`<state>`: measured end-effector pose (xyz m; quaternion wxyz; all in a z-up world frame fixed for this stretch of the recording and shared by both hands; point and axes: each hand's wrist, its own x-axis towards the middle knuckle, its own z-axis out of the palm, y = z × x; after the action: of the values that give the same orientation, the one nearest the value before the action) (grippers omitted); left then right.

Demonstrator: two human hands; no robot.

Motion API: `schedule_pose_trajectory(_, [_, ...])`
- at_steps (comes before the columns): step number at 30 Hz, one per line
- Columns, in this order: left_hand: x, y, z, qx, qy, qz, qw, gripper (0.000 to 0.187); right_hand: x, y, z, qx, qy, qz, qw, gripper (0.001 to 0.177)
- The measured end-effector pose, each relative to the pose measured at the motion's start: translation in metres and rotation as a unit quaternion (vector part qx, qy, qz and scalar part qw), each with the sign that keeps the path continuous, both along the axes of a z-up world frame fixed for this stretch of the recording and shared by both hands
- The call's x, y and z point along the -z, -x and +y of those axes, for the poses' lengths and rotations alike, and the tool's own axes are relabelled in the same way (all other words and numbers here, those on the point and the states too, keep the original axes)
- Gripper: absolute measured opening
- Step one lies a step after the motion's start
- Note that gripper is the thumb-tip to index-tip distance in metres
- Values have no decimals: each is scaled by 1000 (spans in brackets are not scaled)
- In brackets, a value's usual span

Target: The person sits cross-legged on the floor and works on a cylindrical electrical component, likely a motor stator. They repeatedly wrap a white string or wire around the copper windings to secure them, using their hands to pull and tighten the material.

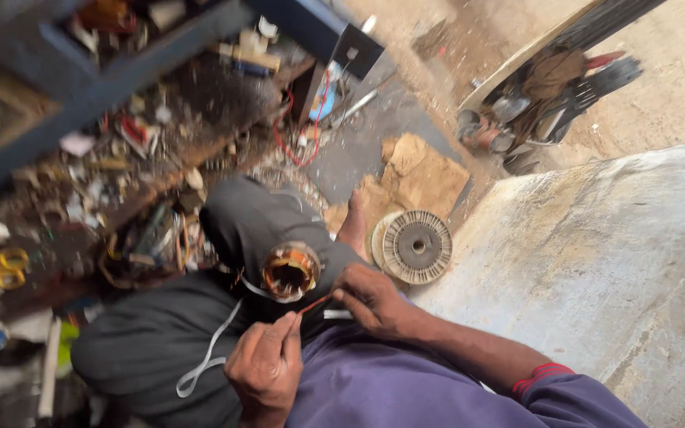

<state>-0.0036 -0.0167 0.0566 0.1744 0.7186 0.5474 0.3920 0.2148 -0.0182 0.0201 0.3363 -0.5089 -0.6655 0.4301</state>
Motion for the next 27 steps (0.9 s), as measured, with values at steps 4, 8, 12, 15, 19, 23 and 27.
schedule_pose_trajectory(4, [1,10,-10,24,-13,-10,1000,16,28,-1,-11,89,118,-33,988,9])
schedule_pose_trajectory(8, [8,34,-5,-10,19,-4,1000,17,25,-21,11,27,-73,-102,992,18])
schedule_pose_trajectory(12, [7,41,6,4,35,-8,999,17,10,-7,43,-86,-138,-127,978,82])
schedule_pose_trajectory(15, [4,46,16,14,21,21,999,15,8,7,66,-139,-136,-149,970,98])
schedule_pose_trajectory(19, [-5,54,28,69,13,74,995,11,20,9,80,-172,-128,-119,969,98])
schedule_pose_trajectory(23, [-12,51,39,97,-11,99,990,9,35,-1,76,-138,-95,-36,985,93])
schedule_pose_trajectory(27, [-20,40,48,148,-17,106,983,8,43,-15,63,-107,-46,-16,993,92])
